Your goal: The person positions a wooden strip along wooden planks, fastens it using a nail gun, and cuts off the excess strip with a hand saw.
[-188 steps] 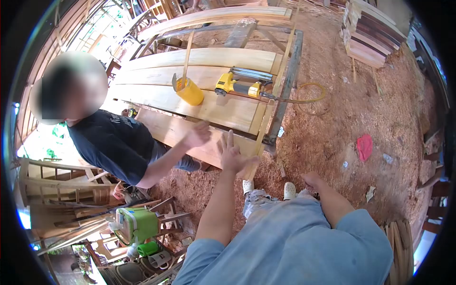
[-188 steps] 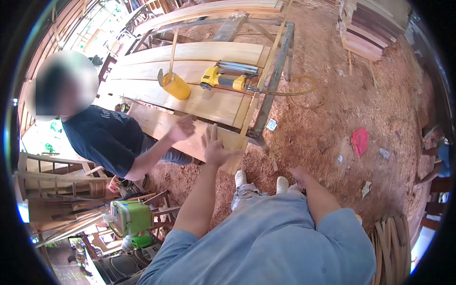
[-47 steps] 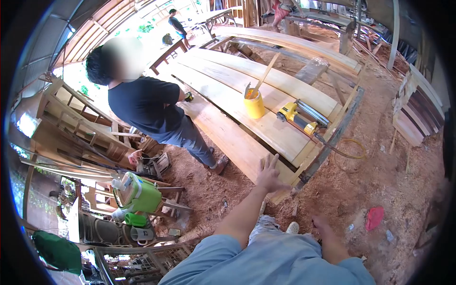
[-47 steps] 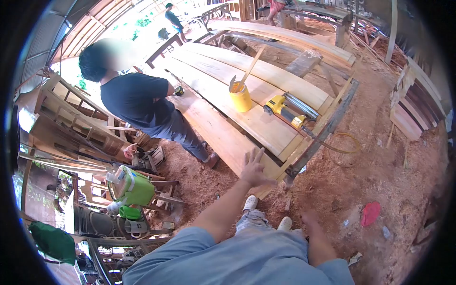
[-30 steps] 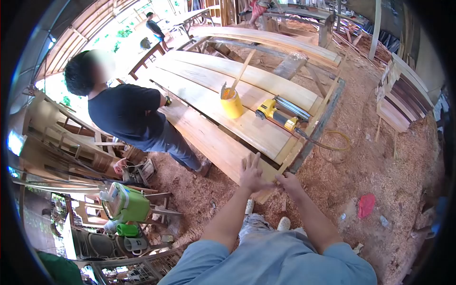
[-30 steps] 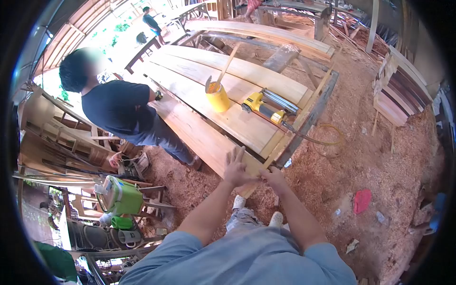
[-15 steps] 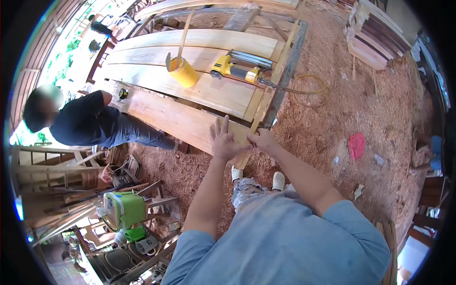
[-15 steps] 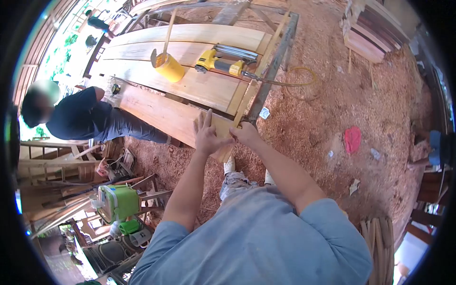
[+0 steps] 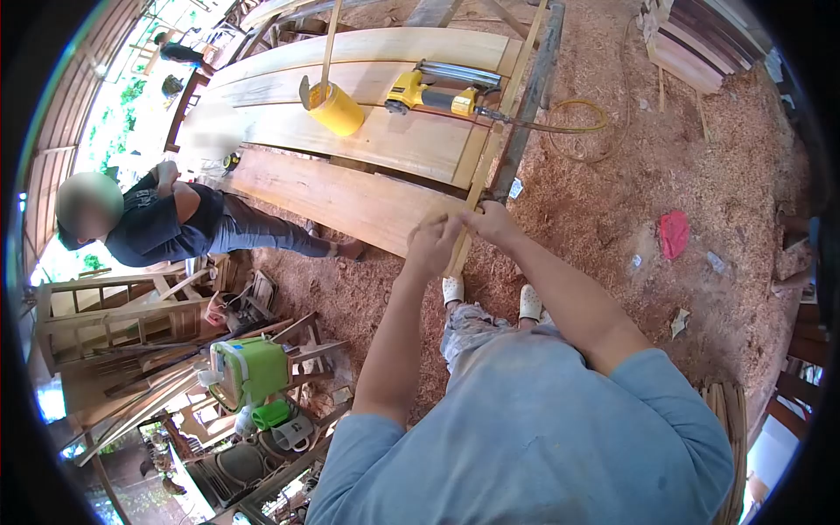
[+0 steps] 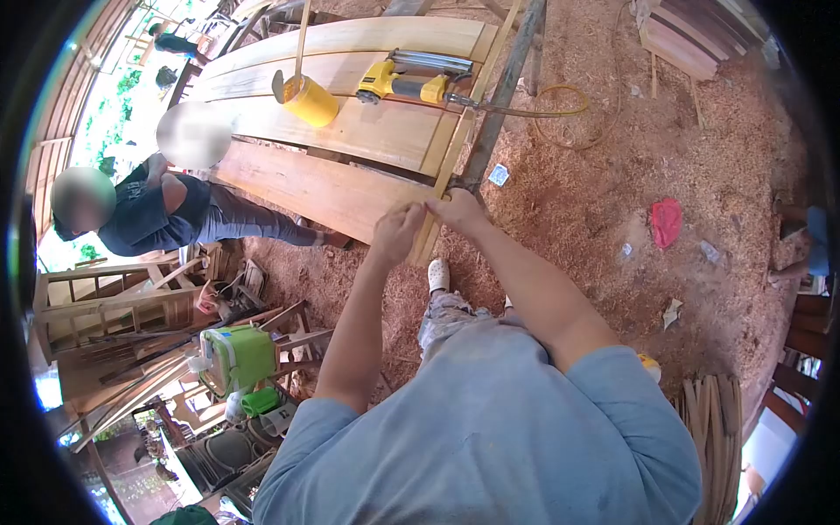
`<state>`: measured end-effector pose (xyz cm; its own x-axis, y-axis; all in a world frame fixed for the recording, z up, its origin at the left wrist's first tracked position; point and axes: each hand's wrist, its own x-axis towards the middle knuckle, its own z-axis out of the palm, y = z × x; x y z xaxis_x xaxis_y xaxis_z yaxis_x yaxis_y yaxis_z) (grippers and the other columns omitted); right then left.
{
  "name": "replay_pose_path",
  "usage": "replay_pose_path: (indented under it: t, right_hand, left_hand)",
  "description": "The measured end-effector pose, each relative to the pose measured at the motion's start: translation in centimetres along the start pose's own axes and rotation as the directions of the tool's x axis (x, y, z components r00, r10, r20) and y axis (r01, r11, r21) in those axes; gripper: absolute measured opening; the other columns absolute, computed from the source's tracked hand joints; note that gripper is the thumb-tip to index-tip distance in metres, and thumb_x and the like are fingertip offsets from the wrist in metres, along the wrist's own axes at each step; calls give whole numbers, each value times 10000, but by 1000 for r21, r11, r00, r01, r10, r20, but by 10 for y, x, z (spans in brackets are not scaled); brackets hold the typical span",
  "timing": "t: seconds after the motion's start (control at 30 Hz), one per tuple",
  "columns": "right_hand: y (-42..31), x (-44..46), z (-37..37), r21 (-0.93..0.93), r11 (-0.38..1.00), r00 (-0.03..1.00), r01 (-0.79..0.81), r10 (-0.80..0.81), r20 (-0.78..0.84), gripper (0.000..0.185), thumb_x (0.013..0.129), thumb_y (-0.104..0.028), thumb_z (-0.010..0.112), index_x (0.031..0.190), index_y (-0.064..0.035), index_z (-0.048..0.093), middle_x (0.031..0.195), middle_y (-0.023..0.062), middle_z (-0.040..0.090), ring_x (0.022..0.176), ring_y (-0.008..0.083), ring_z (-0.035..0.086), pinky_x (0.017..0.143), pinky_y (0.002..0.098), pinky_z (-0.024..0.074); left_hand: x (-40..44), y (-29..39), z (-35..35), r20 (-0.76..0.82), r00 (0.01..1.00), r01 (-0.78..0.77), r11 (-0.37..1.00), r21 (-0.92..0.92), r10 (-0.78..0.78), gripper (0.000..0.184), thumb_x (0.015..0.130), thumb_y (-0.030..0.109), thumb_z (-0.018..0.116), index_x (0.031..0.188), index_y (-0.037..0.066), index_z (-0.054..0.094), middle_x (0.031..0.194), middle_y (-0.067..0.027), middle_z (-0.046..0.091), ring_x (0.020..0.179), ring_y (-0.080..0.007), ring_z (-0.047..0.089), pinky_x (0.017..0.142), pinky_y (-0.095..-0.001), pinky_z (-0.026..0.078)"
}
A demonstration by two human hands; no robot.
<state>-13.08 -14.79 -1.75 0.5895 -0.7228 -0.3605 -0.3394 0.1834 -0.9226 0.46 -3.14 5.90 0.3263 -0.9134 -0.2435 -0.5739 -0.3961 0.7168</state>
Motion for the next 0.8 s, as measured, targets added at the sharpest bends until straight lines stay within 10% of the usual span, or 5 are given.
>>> replay_pose_path:
  t: [0.3,0.4,0.5,0.63,0.8]
  right_hand:
    - [-10,-4,1,63,996,998,-61,63,-27,461,871,-326,739,1137,50,719,1017,186,753,943,275,729,831,375,555]
    - [-16,-7,2,55,995,996,-87,88,-30,464,868,-329,738,1123,58,718,999,182,750,925,264,725,824,379,554]
    - [8,11,9,79,993,995,-82,86,-41,432,875,-305,737,1108,58,710,945,143,736,840,221,705,750,359,553]
    - [11,15,7,82,994,996,-76,79,-31,315,894,-270,728,1016,19,704,788,72,684,646,156,634,552,320,494]
    - [-9,4,0,138,986,995,-94,88,46,255,917,-284,701,931,-29,690,711,33,641,550,124,558,449,292,398]
  left_hand:
    - [-90,-16,-5,94,995,-52,904,425,13,615,987,475,546,1498,134,510,1408,-267,569,1451,-333,413,1224,-616,88]
    - [-99,-7,-18,0,996,-78,851,520,91,549,950,473,606,1360,110,643,1342,-246,623,1353,-354,521,1192,-557,270]
    - [-87,10,-52,188,900,277,850,448,-393,446,892,455,694,1116,74,754,1257,-220,677,1202,-375,625,1071,-456,452]
    - [-43,-23,-48,-259,940,-161,956,245,224,558,818,373,822,1158,-52,702,1298,-210,663,1198,-367,633,1020,-395,497]
    - [11,-27,-11,-138,913,-282,837,470,385,700,818,541,760,1080,-106,706,1562,-227,412,1478,-413,330,1211,-549,243]
